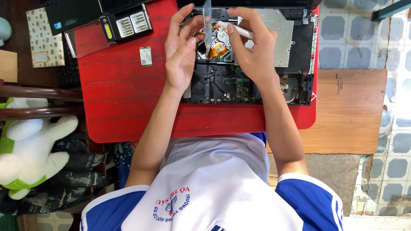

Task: Disassembling and repairing internal laptop components, focusing on ribbon cable connection and shield placement.

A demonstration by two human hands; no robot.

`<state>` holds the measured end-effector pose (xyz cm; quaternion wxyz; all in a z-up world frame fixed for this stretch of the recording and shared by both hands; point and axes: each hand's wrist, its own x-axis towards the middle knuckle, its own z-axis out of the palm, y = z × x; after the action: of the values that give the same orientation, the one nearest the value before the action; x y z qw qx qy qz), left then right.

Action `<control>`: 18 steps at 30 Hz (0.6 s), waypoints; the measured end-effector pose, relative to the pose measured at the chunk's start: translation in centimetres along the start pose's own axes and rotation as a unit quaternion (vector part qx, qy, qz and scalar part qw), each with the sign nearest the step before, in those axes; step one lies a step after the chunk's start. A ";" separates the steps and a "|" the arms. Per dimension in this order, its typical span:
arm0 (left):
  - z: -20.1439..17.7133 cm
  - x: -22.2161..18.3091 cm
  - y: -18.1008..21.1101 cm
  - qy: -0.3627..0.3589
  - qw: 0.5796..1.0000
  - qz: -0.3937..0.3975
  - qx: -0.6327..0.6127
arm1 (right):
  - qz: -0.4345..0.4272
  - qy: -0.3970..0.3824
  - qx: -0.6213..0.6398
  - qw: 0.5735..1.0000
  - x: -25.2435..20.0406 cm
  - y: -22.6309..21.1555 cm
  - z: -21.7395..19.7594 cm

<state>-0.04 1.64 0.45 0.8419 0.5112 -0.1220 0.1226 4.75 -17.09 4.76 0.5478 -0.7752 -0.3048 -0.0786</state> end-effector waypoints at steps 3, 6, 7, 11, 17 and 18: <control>-0.1 0.0 -0.1 -0.006 1.000 0.003 -0.008 | 0.003 -0.003 -0.002 1.000 0.0 0.1 0.0; 0.0 0.1 -0.1 0.001 1.000 0.001 -0.016 | -0.001 -0.006 0.004 1.000 0.0 0.2 0.0; 0.1 0.1 -0.1 -0.001 1.000 0.000 -0.017 | -0.001 -0.005 0.003 1.000 0.0 0.2 0.0; 0.0 0.2 0.0 0.004 1.000 0.000 -0.018 | 0.006 -0.015 0.005 1.000 0.2 -0.1 -0.1; -0.4 0.4 0.2 0.019 0.999 0.006 -0.038 | 0.017 -0.034 -0.004 0.999 0.1 0.4 -0.1; -0.5 0.4 0.2 0.017 0.999 0.009 -0.039 | 0.019 -0.039 -0.003 0.999 0.1 0.4 -0.1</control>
<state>0.33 2.24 0.53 0.8622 0.4746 -0.1165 0.1337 5.07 -17.18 4.53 0.5348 -0.7847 -0.3109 -0.0388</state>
